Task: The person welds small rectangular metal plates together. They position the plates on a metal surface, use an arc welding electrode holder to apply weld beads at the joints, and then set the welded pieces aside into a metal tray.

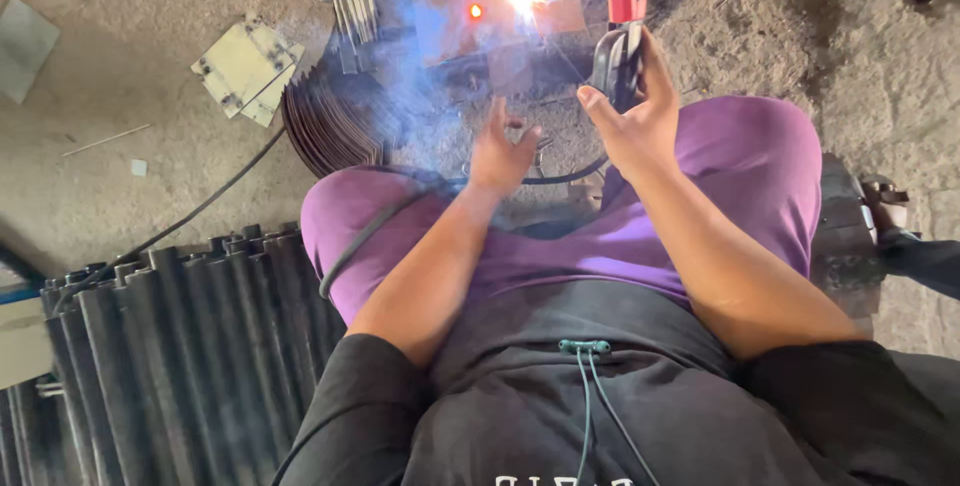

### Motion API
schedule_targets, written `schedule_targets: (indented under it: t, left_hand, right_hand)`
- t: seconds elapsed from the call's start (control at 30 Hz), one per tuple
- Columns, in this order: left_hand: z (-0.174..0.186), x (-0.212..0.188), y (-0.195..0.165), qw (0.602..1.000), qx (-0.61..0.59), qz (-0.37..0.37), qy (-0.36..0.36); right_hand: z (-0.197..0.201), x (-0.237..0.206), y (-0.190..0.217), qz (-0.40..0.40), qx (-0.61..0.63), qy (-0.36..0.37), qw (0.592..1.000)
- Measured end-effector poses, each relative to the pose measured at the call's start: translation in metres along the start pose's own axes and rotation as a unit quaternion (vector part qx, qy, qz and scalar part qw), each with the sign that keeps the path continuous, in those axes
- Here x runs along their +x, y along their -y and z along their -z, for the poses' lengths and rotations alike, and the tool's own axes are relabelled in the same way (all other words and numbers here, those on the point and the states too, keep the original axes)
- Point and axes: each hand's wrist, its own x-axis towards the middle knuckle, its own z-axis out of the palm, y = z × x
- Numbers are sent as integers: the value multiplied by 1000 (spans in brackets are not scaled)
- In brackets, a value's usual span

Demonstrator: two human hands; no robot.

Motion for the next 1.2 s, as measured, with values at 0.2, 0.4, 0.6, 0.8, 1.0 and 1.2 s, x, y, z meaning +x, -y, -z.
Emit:
schedule_targets:
  t: [0.2, 0.4, 0.6, 0.8, 1.0, 1.2]
  left_hand:
    - [-2, 3, 10, 999, 36, 28, 15]
    - [-4, 0, 19, 1000, 13, -15, -2]
    - [-7, 0, 27, 998, 41, -42, 9]
    - [-11, 2, 39, 999, 32, -9, 26]
    - [-22, 1, 46, 992, 62, -98, -51]
    - [-15, 6, 61, 934, 266, -238, -33]
  right_hand:
    - [0, 4, 5, -53, 87, 14, 995]
    - [-1, 4, 11, -82, 148, 9, 986]
    - [-4, 4, 3, -91, 100, 0, 991]
    - [-4, 2, 0, -61, 83, -6, 995]
    - [-4, 1, 1, -121, 143, 3, 982]
    - [-3, 2, 1, -66, 135, 11, 989]
